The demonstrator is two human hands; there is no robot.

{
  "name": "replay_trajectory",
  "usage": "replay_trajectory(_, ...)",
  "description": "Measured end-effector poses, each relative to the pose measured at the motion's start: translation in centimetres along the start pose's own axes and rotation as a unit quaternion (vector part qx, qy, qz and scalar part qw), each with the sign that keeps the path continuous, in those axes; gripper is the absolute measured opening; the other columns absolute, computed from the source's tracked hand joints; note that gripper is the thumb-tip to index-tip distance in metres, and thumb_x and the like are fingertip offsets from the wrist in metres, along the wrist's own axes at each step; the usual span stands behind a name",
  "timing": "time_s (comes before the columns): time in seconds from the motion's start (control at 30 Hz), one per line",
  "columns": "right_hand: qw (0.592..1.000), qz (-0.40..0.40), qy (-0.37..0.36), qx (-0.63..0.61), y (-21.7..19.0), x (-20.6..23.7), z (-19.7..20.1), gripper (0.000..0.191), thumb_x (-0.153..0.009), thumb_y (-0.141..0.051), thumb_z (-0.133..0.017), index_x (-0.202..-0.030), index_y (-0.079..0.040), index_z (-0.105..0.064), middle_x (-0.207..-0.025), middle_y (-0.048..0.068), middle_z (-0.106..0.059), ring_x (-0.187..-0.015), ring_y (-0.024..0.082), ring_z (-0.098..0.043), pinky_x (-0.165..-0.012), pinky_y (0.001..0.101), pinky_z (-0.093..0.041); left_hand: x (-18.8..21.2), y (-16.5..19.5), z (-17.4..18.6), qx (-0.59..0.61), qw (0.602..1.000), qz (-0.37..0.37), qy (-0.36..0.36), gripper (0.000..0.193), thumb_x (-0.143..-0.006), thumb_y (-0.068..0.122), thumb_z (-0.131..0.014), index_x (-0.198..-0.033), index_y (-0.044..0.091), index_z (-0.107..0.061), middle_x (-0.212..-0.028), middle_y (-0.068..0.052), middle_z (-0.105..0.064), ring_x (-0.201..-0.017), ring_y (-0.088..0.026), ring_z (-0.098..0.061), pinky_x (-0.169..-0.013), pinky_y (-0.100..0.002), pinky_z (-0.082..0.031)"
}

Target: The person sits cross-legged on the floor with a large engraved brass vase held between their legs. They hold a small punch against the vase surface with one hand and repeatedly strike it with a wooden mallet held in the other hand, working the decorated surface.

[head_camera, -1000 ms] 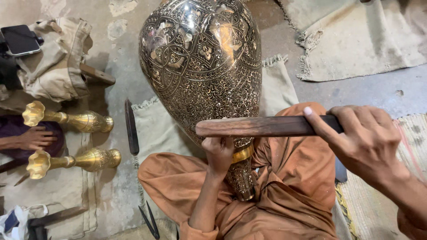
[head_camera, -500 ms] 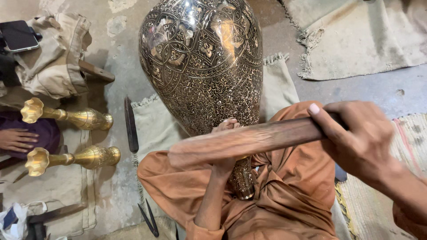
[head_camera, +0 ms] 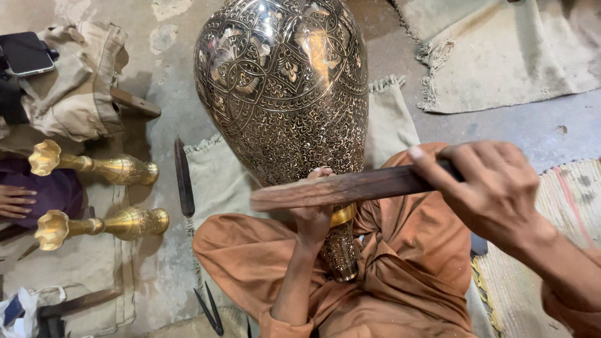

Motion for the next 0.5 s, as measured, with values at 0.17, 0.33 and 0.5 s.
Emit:
replay_trajectory(0.17,0.992,-0.064,-0.02,-0.108,0.6,0.0,-0.9,0.044,-0.093,-0.009,-0.074,-0.135,-0.016,-0.065,-0.09,0.006,-0.068,-0.077,0.021,-0.065,-0.067,0.0346,-0.05,0.5,-1.8,-0.6,-0.103,0.974,0.166,-0.114,0.023,-0.101,0.021,-0.064,-0.122,0.014,-0.072,-0.091,-0.004,-0.079,-0.076,-0.017,-0.074,-0.074,-0.032,-0.064)
replay_trajectory(0.33,0.992,-0.052,-0.005,-0.115,0.3,0.1,-0.7,0.053,-0.086,-0.007,-0.071,-0.138,-0.016,-0.064,-0.09,0.006,-0.068,-0.075,0.023,-0.064,-0.069,0.0375,-0.051,0.4,-0.2,0.2,-0.004,0.999,0.01,-0.031,0.034,-0.102,0.011,-0.069,-0.133,0.001,-0.061,-0.109,-0.013,-0.075,-0.096,-0.023,-0.073,-0.087,-0.036,-0.062)
replay_trajectory(0.5,0.998,-0.015,-0.052,-0.012,0.0,-0.2,-0.6,0.05,-0.09,-0.008,-0.071,-0.137,-0.025,-0.067,-0.088,0.005,-0.068,-0.077,0.023,-0.066,-0.068,0.0357,-0.052,0.0,-0.5,0.3,-0.086,0.995,0.02,-0.046,0.032,-0.098,0.003,-0.074,-0.128,0.003,-0.065,-0.105,-0.01,-0.08,-0.076,-0.017,-0.075,-0.07,-0.031,-0.062)
Point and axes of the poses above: each hand's wrist, its own x-axis away from the middle knuckle, its own z-axis out of the back of the hand, y = z × x, the point moved 4 cm from there along -x, towards the middle knuckle
